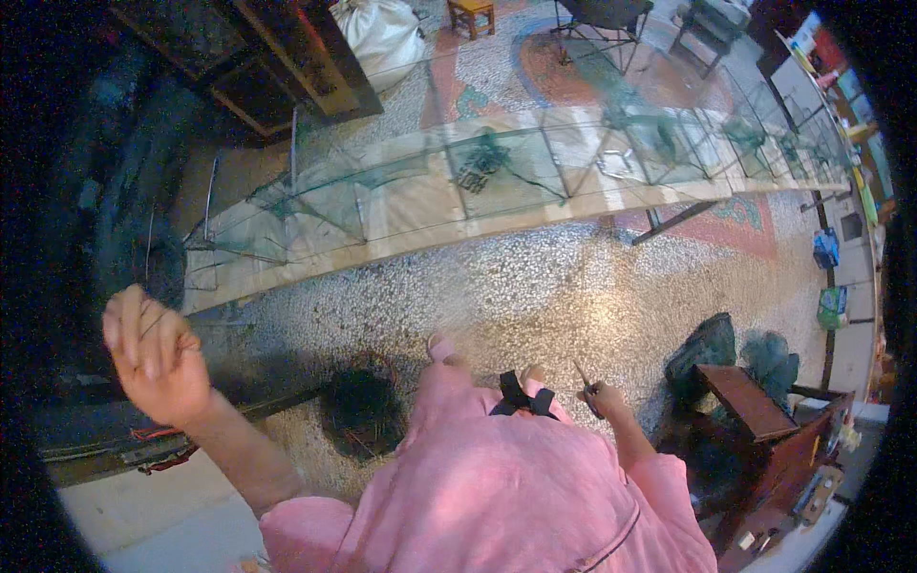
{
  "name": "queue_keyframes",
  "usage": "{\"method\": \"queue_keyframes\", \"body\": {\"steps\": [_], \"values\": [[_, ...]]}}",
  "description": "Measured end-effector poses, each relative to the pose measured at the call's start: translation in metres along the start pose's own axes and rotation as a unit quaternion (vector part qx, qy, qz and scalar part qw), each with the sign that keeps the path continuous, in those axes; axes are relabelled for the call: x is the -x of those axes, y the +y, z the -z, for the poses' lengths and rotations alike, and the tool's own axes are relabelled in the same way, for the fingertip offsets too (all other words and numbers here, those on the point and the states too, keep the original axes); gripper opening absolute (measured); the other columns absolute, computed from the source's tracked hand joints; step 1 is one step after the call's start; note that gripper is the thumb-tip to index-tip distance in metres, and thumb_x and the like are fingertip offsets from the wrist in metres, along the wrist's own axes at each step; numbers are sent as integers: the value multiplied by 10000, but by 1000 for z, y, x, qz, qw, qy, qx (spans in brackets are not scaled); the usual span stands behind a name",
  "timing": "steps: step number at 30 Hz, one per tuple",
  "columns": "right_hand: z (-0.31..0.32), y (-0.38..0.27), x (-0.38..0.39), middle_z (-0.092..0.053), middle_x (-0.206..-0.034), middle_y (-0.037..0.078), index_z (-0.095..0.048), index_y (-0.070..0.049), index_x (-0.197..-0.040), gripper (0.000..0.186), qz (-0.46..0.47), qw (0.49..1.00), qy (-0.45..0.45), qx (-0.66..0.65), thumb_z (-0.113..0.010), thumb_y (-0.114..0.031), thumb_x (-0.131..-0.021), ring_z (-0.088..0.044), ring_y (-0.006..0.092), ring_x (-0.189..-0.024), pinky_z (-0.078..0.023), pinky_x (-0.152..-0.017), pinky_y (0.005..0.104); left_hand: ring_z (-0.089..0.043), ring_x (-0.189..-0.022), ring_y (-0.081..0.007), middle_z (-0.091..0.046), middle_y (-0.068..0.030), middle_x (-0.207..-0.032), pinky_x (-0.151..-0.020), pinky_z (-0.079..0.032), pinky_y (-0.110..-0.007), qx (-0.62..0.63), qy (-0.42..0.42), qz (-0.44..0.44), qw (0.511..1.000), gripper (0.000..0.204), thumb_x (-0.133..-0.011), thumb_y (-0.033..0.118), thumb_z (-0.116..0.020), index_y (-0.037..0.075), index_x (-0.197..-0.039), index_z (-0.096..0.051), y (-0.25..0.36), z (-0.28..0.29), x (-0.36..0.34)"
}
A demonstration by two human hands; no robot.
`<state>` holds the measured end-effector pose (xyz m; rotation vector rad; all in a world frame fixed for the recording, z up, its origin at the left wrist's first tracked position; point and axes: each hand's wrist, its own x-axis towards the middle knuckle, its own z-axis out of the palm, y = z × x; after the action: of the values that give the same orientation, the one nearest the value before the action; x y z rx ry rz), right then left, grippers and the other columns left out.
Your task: The person repairs a long green mesh fishing net by hand and with scissors, tying individual segments of the net together with fine string.
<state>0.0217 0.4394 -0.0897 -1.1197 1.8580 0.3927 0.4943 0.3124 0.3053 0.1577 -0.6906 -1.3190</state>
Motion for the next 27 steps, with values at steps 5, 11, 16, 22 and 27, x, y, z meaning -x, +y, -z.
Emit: {"method": "queue_keyframes", "body": {"steps": [5, 11, 16, 22, 27], "values": [[-35, 106, -7, -586, -872, 194, -568, -44, -911, 520, 52, 989, 61, -122, -611, -487, -643, -560, 339, -825, -432, -727, 393, -348, -400, -115, -375, -42, -562, -391, -268, -239, 56, 6, 89, 994, 138, -818, 80, -401, 61, -681, -389, -115, -59, 14], [-78, 245, 22, -586, -828, 210, -592, -4, -820, 453, -2, 963, 177, -201, -642, -410, -626, -559, 355, -802, -432, -707, 396, -332, -365, -117, -361, -39, -507, -327, -306, -231, -2, -6, 279, 960, 279, -816, 172, -382, 58, -562, -397, -244, -82, 61], [-125, 322, 73, -588, -791, 215, -591, 17, -817, 468, -202, 938, 158, -234, -642, -406, -624, -565, 358, -778, -442, -678, 399, -363, -379, -121, -369, -37, -509, -360, -326, -242, -16, -140, 482, 865, 311, -822, 245, -389, 59, -574, -402, -348, -112, 92], [-197, 340, 108, -585, -814, 225, -596, 24, -841, 422, -290, 868, 172, -366, -601, -363, -674, -568, 358, -781, -440, -687, 395, -359, -408, -125, -374, -44, -528, -374, -331, -245, 32, -190, 592, 782, 305, -820, 236, -402, 60, -572, -394, -468, -155, 100], [-186, 322, 93, -596, -867, 162, -585, -82, -952, 397, -308, 833, 175, -425, -596, -357, -666, -572, 307, -806, -445, -706, 372, -303, -380, -103, -333, -32, -513, -323, -299, -222, 10, -216, 621, 754, 291, -825, 206, -388, 75, -567, -357, -555, -197, 102]]}}
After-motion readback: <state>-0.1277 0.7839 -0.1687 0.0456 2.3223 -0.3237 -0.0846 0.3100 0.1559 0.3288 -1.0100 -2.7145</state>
